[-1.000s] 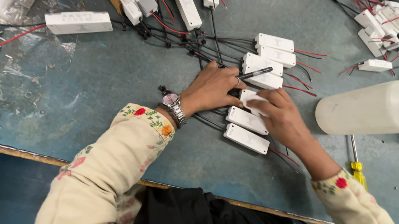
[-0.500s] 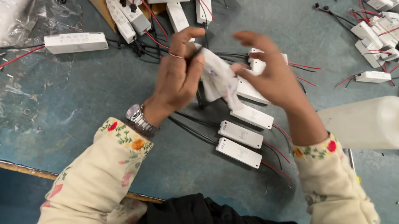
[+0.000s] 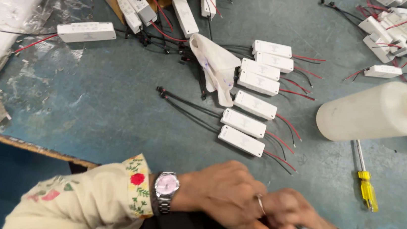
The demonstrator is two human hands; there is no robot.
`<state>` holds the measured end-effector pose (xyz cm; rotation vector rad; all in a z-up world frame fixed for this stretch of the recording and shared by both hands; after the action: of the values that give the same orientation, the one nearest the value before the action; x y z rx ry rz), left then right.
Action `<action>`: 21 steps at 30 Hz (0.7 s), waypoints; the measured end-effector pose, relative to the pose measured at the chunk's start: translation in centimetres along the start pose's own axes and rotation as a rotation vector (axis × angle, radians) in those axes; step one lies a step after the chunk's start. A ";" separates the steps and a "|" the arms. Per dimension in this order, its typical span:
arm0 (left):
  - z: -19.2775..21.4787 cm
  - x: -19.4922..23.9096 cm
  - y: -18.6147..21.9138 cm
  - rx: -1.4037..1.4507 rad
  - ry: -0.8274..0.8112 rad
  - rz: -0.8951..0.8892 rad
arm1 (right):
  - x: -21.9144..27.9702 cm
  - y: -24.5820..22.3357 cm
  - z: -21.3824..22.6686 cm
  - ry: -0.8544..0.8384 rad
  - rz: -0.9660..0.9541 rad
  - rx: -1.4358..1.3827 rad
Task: The person handles white electronic components on a workbench, marking them with a pen and wiping them with a cloth.
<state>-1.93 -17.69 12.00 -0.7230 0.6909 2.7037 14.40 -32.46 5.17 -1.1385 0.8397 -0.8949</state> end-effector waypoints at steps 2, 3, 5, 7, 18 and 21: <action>1.5 1.1 -3.3 0.039 -0.026 0.227 | 1.2 -1.7 1.5 0.085 -0.036 0.090; 4.9 2.3 -6.1 0.074 0.190 0.271 | 1.4 -3.0 3.8 0.195 -0.033 0.126; 8.4 4.9 -11.8 -0.131 0.239 0.705 | 1.2 -5.2 8.3 0.446 -0.011 0.148; 10.1 3.6 -13.5 -0.226 0.460 0.489 | 0.6 -5.6 11.5 0.670 0.037 0.091; 0.9 -0.2 -22.6 -0.233 -0.001 0.490 | -18.0 5.1 15.2 0.660 -0.074 -0.368; 0.7 0.0 -23.2 -0.194 -0.038 0.500 | -18.4 5.9 15.7 0.565 -0.081 -0.133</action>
<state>6.08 2.49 3.78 -0.6018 0.6793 3.2677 21.98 -8.74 4.57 -1.0494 1.3342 -1.2716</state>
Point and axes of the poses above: each hand's wrist, its own x-axis away from the middle knuckle, its own z-axis out of the back of the hand, y = z × x, the point moved 7 cm from there along -x, towards the middle knuckle, and after that the axes turned 13 degrees about -x, right-handed, at the moved point
